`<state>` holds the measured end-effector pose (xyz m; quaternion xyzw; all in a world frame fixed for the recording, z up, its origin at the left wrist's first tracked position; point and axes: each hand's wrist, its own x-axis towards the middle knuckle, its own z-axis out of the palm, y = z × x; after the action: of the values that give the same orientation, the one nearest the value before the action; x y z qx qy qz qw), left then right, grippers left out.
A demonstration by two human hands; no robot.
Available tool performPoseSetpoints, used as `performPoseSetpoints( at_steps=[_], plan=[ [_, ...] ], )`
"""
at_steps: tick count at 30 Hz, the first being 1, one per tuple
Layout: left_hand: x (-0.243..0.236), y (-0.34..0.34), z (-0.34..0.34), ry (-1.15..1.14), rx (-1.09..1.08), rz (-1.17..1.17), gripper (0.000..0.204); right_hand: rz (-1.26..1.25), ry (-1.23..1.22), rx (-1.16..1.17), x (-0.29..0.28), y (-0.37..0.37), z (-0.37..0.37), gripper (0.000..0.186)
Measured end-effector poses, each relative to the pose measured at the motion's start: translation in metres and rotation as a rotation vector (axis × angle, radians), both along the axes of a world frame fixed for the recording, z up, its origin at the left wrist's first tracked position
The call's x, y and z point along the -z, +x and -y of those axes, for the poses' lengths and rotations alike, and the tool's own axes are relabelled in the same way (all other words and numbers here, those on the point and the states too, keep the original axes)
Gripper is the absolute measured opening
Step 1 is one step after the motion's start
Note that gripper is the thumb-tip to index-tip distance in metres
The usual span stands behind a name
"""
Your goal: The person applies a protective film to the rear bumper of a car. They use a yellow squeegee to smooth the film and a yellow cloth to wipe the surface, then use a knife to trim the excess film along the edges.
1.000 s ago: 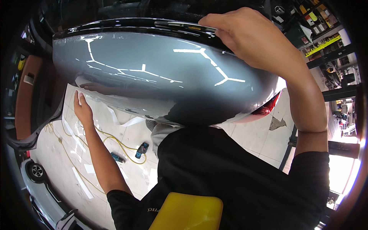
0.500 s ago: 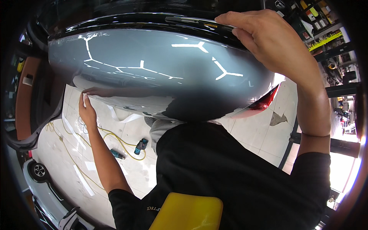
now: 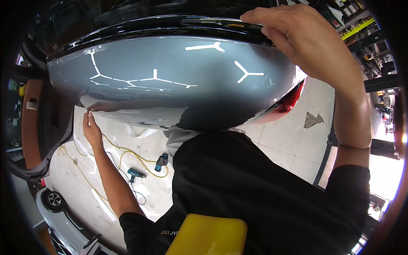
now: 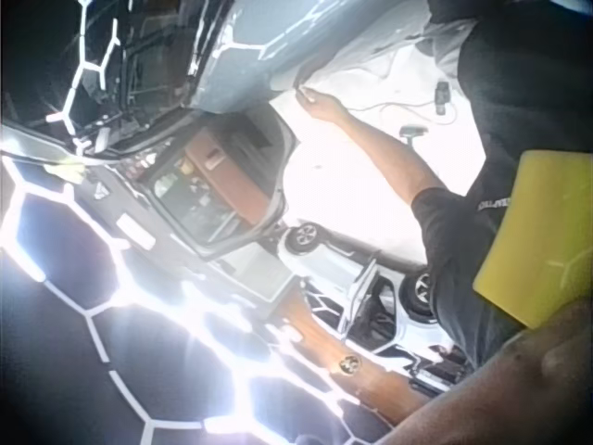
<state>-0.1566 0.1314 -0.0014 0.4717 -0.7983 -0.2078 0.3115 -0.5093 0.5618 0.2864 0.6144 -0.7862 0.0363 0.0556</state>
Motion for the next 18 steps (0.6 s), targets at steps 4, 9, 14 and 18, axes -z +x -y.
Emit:
performPoseSetpoints(
  at_steps=[4, 9, 14, 18],
  plan=[
    [-0.001, 0.006, 0.009, -0.036, 0.003, 0.041, 0.049, -0.014, 0.034, 0.031, -0.002, -0.003, -0.008, 0.026],
    [-0.016, 0.004, 0.013, -0.04, 0.017, 0.047, 0.048, -0.036, 0.003, -0.117, -0.003, -0.021, -0.024, 0.028],
    [-0.027, -0.003, 0.02, -0.086, 0.031, 0.056, 0.048, -0.055, 0.071, -0.028, -0.008, -0.021, -0.036, 0.03],
    [-0.041, 0.004, 0.025, -0.135, 0.034, 0.085, 0.047, -0.005, 0.054, -0.027, -0.003, -0.034, -0.041, 0.03]
  ],
)
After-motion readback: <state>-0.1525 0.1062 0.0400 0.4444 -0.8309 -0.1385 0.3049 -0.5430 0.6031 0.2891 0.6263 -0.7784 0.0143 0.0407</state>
